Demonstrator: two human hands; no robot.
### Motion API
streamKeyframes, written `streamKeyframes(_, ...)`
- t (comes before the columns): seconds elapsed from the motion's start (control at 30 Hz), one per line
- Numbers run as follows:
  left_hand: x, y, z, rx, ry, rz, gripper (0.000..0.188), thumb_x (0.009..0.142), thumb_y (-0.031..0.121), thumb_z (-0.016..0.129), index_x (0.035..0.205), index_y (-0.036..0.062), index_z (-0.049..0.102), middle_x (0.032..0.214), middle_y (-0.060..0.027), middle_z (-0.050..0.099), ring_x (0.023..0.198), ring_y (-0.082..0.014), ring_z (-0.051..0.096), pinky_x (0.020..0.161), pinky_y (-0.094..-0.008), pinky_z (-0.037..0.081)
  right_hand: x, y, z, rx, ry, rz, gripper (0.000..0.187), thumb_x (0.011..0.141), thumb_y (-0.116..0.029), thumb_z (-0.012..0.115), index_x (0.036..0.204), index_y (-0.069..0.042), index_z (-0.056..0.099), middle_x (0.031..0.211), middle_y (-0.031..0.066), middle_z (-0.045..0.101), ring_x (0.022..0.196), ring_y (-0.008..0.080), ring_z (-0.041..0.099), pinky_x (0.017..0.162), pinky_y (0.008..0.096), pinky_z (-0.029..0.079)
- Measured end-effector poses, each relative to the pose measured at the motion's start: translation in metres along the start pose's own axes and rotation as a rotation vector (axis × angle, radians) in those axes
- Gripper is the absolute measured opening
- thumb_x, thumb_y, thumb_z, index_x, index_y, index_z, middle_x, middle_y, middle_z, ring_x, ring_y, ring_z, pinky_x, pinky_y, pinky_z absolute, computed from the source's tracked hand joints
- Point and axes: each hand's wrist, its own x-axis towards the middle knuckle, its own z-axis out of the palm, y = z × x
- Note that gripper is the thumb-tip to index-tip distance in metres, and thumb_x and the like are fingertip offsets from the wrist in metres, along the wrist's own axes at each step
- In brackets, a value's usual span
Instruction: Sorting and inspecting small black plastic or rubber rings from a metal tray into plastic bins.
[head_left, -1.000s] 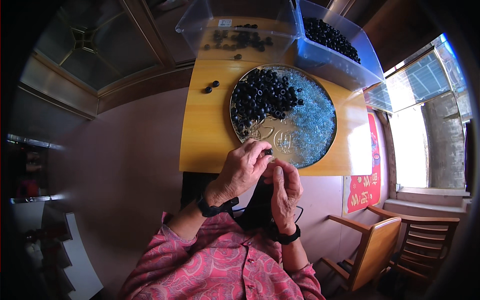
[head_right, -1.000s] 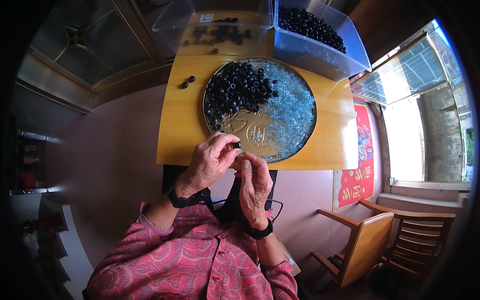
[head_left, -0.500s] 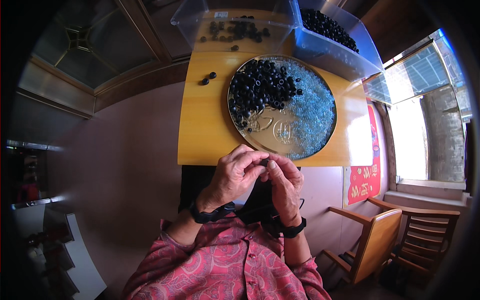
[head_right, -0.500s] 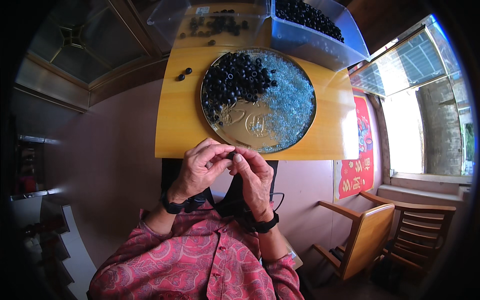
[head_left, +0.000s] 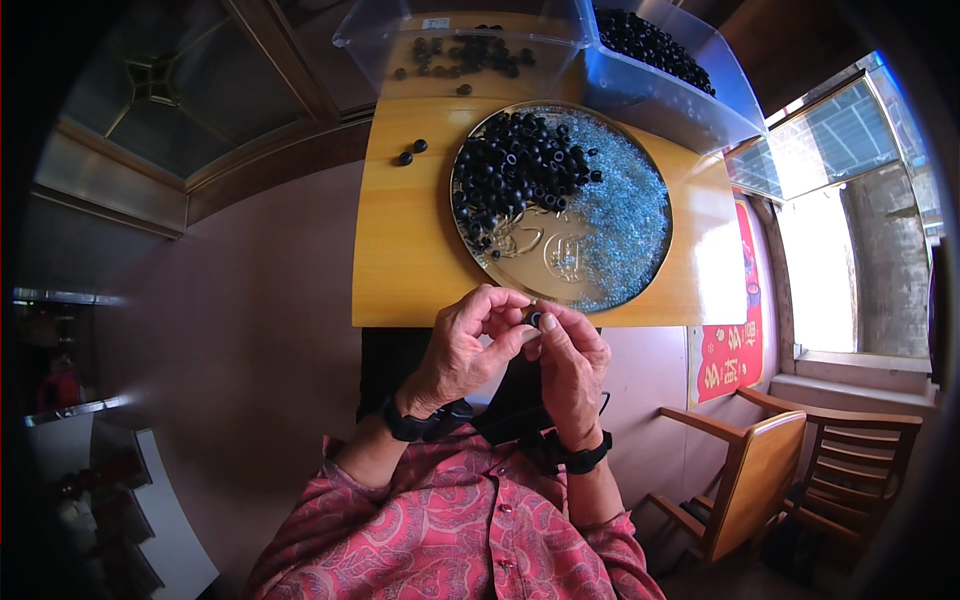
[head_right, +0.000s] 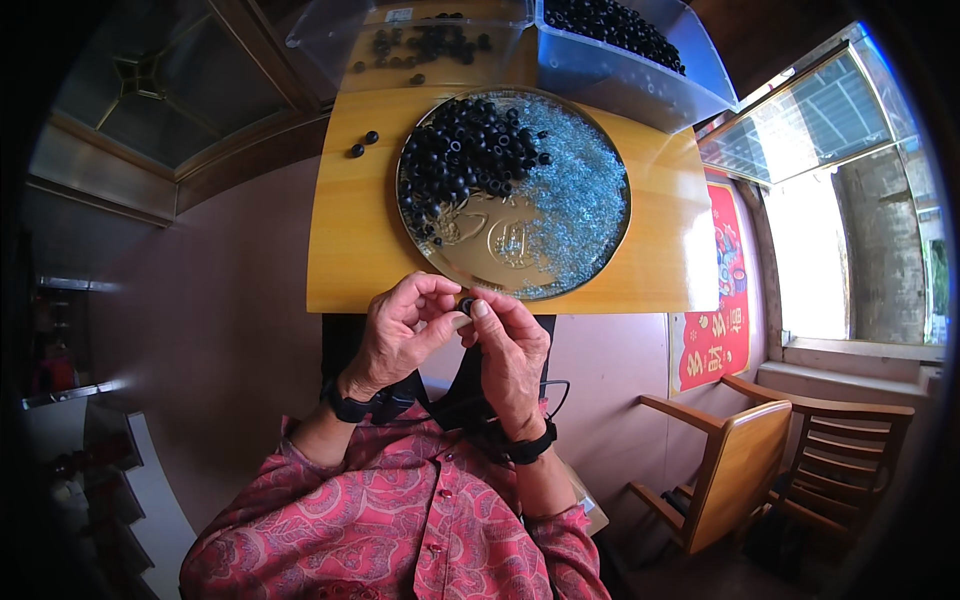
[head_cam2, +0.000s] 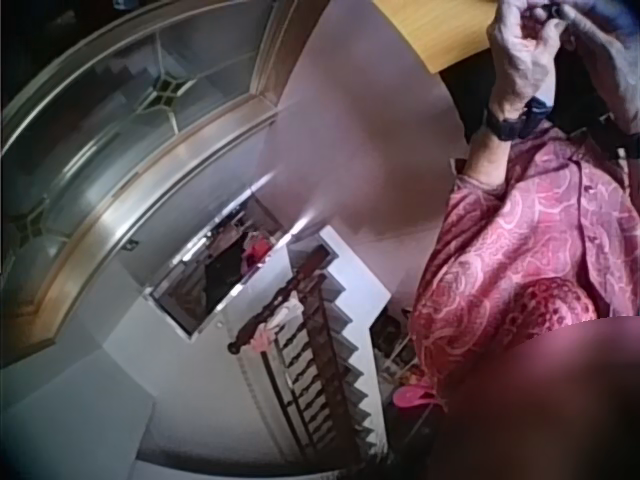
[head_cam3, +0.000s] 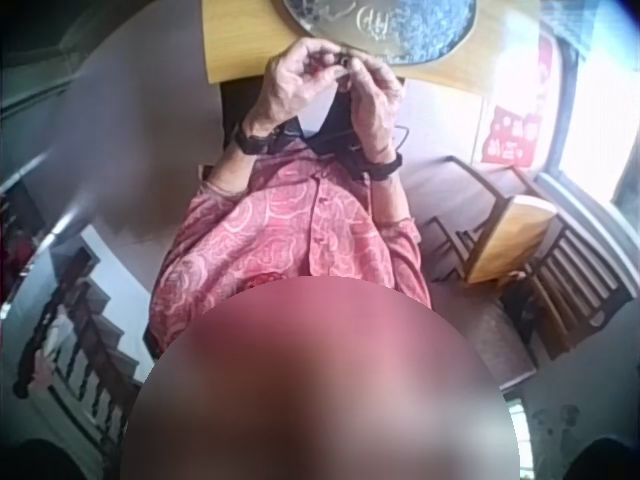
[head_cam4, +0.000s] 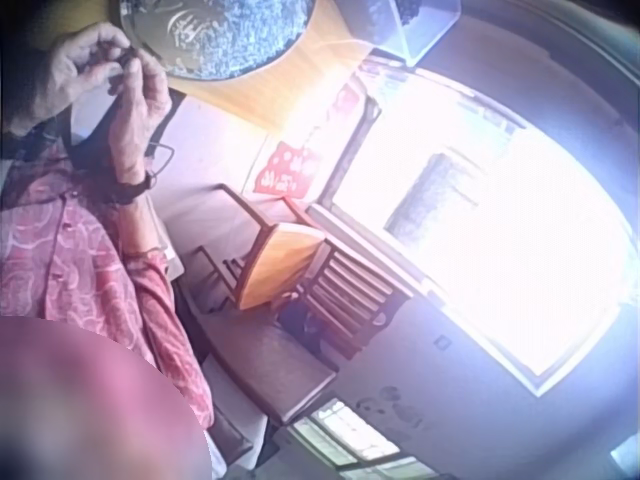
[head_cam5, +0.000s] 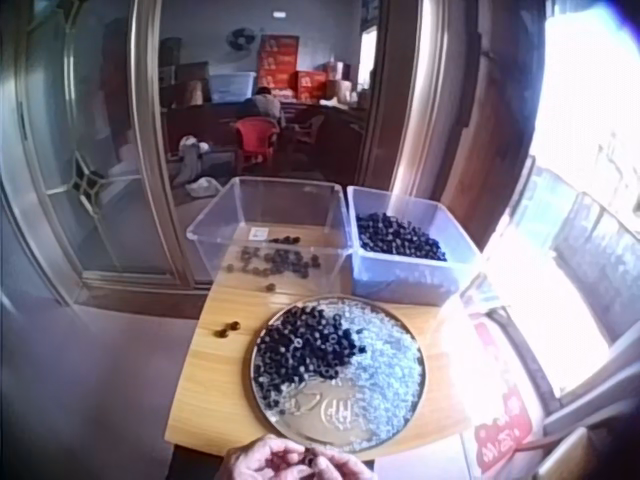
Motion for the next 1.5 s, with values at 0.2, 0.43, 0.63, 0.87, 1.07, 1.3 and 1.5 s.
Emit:
streamKeyframes(0.2,0.008,0.0,-0.001,0.363,-0.001,0.36,0.021,0.081,0.0,0.074,0.1,0.0006,0.065,0.09,-0.0055,0.063,0.074,-0.0111,0.063,0.064,-0.024,0.053,0.0,0.003,-0.002,0.047,0.009,0.068,0.021,0.096,-0.011,0.061,0.112,0.002,0.065,0.082,0.0033,0.065,0.068,0.0086,0.057,0.061,0.0214,0.045)
streamKeyframes(0.43,0.006,-0.007,-0.005,0.351,0.023,0.329,0.011,0.085,0.002,0.07,0.096,-0.0001,0.067,0.087,-0.0071,0.064,0.072,-0.0133,0.064,0.061,-0.0258,0.053,0.001,0.003,-0.003,0.044,-0.043,0.112,0.021,0.097,-0.014,0.061,0.111,0.001,0.064,0.08,0.0043,0.064,0.066,0.009,0.057,0.059,0.0213,0.044)
streamKeyframes(0.63,0.005,-0.006,-0.002,-0.022,-0.016,0.102,0.012,0.088,0.005,0.069,0.097,-0.0023,0.066,0.088,-0.0025,0.064,0.079,-0.0102,0.063,0.066,-0.0238,0.053,0.0,0.002,-0.002,0.098,-0.062,0.152,0.018,0.097,-0.015,0.06,0.107,0.0,0.062,0.078,0.0045,0.063,0.066,0.0092,0.058,0.058,0.0211,0.044)
streamKeyframes(0.87,0.002,-0.014,-0.013,-0.335,-0.14,-0.107,0.021,0.09,0.011,0.069,0.108,0.0006,0.063,0.091,-0.0042,0.065,0.079,-0.0108,0.062,0.07,-0.0247,0.052,-0.001,0.004,-0.004,-0.003,-0.122,0.14,0.015,0.097,-0.015,0.06,0.103,-0.001,0.062,0.075,0.0037,0.062,0.065,0.0082,0.058,0.057,0.0201,0.045)
streamKeyframes(1.07,0.003,-0.01,-0.019,-0.517,-0.07,-0.281,0.022,0.088,0.013,0.071,0.105,0.0009,0.064,0.087,-0.0055,0.066,0.071,-0.012,0.063,0.065,-0.0256,0.053,-0.002,0.008,0.002,-0.286,-0.08,-0.242,0.014,0.088,0.0,0.068,0.1,-0.001,0.062,0.091,0.0041,0.06,0.073,0.0085,0.057,0.06,0.0211,0.046)
streamKeyframes(1.3,0.001,-0.006,-0.02,-0.509,-0.079,-0.345,0.025,0.091,0.021,0.068,0.105,-0.0002,0.068,0.08,-0.0059,0.067,0.064,-0.0109,0.062,0.059,-0.0243,0.053,0.002,0.008,0.004,-0.581,-0.141,-0.518,0.024,0.079,0.006,0.074,0.097,-0.002,0.062,0.095,0.0069,0.059,0.075,0.0111,0.058,0.063,0.0237,0.048)
streamKeyframes(1.5,0.002,-0.004,-0.026,-0.389,-0.119,-0.36,0.025,0.092,0.021,0.067,0.104,-0.001,0.068,0.079,-0.0056,0.067,0.062,-0.0093,0.062,0.058,-0.0238,0.054,0.007,0.005,-0.001,-0.668,-0.197,-0.528,0.026,0.075,0.005,0.077,0.093,-0.003,0.06,0.086,0.0067,0.06,0.071,0.0136,0.06,0.06,0.0252,0.048)
